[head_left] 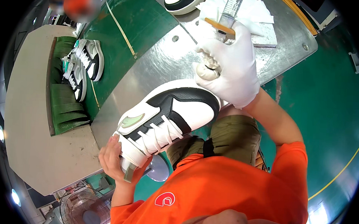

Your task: The person uses a syringe to apply a liquid substance to the seams and surfaces of a white and black high-top sneaker. They then wipe the shoe with a white cloth, repeating the process on different sections of the shoe. The person handles multiple shoes on a metal table in a workshop setting.

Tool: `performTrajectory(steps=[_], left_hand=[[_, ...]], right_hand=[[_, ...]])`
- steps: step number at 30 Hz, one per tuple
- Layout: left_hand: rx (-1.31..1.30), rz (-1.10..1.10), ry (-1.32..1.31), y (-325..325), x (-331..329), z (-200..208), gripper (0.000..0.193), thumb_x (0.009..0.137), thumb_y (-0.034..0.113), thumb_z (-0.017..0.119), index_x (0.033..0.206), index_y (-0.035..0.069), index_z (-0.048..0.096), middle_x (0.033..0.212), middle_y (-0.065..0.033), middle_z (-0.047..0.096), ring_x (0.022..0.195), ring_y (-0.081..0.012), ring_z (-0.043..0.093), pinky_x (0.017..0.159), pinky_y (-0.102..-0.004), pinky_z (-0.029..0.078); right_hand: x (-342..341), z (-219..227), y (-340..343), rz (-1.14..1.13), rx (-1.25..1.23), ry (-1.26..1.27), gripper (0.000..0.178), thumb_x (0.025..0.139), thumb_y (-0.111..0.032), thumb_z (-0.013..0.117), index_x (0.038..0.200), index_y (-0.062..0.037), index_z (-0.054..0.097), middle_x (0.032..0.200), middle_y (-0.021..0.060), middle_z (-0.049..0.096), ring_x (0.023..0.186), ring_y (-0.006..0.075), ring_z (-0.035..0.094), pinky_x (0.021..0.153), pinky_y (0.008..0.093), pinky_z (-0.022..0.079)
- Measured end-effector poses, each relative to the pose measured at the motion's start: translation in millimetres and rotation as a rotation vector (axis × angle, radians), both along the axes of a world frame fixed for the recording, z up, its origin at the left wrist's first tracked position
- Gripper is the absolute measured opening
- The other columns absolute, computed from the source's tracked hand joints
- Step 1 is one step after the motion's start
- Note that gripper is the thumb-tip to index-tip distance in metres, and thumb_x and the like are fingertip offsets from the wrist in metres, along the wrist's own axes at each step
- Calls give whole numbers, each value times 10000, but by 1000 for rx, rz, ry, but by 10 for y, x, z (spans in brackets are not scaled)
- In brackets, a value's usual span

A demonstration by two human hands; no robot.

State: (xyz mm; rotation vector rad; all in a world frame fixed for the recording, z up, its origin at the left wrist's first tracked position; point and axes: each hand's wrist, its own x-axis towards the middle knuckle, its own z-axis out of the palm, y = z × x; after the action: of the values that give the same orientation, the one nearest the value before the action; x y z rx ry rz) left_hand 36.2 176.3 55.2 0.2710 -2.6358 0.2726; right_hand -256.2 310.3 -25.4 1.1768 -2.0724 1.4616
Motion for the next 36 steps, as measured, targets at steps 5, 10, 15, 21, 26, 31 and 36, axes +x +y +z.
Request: performTrajectory(steps=[5, 10, 15, 21, 26, 31, 36], left_hand=[[9, 2, 3, -5, -16, -11, 885, 546, 282, 948, 1275, 66, 496, 1204, -130, 619, 987, -281, 595, 834, -378, 466], [0, -15, -18, -1, -53, 38, 902, 550, 279, 948, 1288, 66, 474, 1217, -131, 610, 1001, -284, 593, 831, -372, 467], [-28, -24, -22, 25, -54, 0, 908, 550, 279, 949, 1289, 66, 467, 1216, -132, 608, 1004, -292, 592, 833, -378, 472], [-14, 34, -19, 76, -140, 89, 863, 529, 246, 949, 1243, 50, 506, 1170, -128, 625, 989, -294, 601, 844, -382, 476], [180, 110, -149, -50, -488, 313, 781, 505, 181, 943, 1169, 19, 565, 1075, -109, 636, 952, -282, 625, 834, -365, 499], [352, 105, -286, -351, -723, 417, 809, 509, 153, 947, 1178, -24, 528, 996, -81, 622, 883, -149, 619, 773, -280, 510], [326, 59, -308, -340, -721, 411, 812, 495, 145, 945, 1161, -43, 520, 992, -91, 620, 871, -158, 623, 776, -286, 514]], right_hand=[[-33, 42, 27, -15, -1, 75, 358, 610, -194, 771, 949, -123, 679, 1017, 175, 497, 825, 301, 573, 725, 388, 504], [-41, 58, 49, 64, -78, -263, 385, 603, -158, 772, 973, -110, 678, 1082, 184, 490, 857, 294, 565, 736, 381, 500], [17, 145, 168, -35, 56, 57, 340, 628, -105, 749, 957, -75, 670, 1119, 180, 505, 780, 234, 577, 709, 343, 507], [108, 36, 498, -127, -48, -142, 393, 605, -33, 723, 989, -82, 658, 1098, 127, 529, 652, 145, 543, 677, 292, 497], [191, 58, 745, -90, 20, -269, 425, 616, -29, 662, 1038, -76, 674, 984, 110, 541, 572, 132, 523, 620, 264, 491], [365, -29, 701, -60, 374, -180, 517, 613, -218, 647, 1128, -210, 691, 934, 105, 538, 816, 285, 565, 761, 433, 413], [497, -42, 625, -33, 474, -246, 557, 642, -247, 666, 1192, -158, 663, 1001, 112, 490, 925, 329, 490, 816, 443, 349]])
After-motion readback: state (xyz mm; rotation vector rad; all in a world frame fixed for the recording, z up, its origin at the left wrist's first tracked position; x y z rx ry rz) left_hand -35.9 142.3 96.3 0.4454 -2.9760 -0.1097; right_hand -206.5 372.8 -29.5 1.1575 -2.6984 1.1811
